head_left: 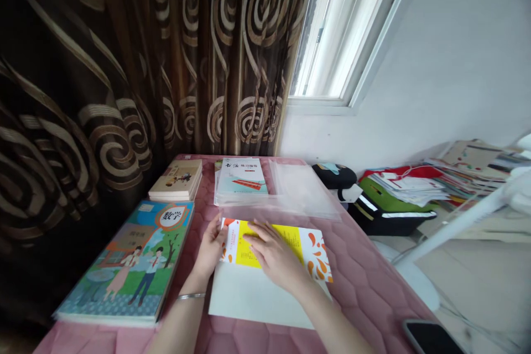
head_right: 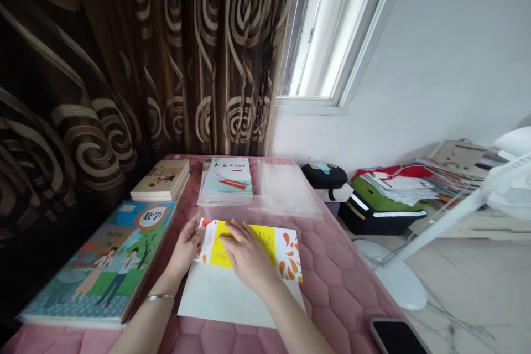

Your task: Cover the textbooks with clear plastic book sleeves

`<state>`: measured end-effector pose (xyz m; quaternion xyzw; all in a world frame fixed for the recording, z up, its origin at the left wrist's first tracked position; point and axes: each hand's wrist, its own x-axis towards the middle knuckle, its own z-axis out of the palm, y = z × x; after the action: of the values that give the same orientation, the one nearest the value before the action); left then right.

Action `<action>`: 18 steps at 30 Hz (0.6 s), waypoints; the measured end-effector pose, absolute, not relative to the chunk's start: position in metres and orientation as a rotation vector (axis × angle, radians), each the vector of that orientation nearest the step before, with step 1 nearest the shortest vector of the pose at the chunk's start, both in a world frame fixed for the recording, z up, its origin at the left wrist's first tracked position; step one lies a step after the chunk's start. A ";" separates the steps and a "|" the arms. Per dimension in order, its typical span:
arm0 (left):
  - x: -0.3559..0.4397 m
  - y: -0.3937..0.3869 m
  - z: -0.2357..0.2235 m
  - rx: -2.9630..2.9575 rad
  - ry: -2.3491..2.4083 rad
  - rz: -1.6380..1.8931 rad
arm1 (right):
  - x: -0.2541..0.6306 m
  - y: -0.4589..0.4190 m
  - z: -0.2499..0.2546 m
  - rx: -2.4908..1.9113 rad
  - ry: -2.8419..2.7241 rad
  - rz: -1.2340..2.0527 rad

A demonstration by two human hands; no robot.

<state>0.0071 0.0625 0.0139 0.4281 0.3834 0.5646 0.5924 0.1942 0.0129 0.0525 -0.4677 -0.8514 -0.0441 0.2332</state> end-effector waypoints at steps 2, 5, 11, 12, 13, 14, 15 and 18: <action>0.008 0.064 0.011 0.977 0.878 1.330 | 0.210 0.020 0.057 -1.340 -2.281 -0.133; 0.009 0.064 0.010 0.972 0.875 1.341 | 0.240 0.031 0.054 -1.522 -2.089 -0.167; 0.010 0.063 0.012 0.993 0.911 1.335 | 0.288 0.042 0.035 -1.763 -1.507 0.229; 0.010 0.063 0.012 0.995 0.922 1.335 | 0.292 0.042 0.033 -1.761 -1.407 0.360; 0.009 0.063 0.012 0.998 0.930 1.335 | 0.294 0.042 0.031 -1.743 -1.315 0.503; 0.009 0.063 0.011 1.001 0.933 1.335 | 0.296 0.042 0.030 -1.708 -1.236 0.644; 0.009 0.063 0.010 1.003 0.933 1.336 | 0.296 0.042 0.029 -1.662 -1.173 0.772; 0.009 0.063 0.008 1.002 0.924 1.346 | 0.296 0.044 0.026 -1.508 -1.048 0.981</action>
<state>0.0086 0.0632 0.0081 0.4277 0.3945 0.5746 0.5755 0.2955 0.0443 0.0264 -0.6251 -0.4345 0.4064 0.5052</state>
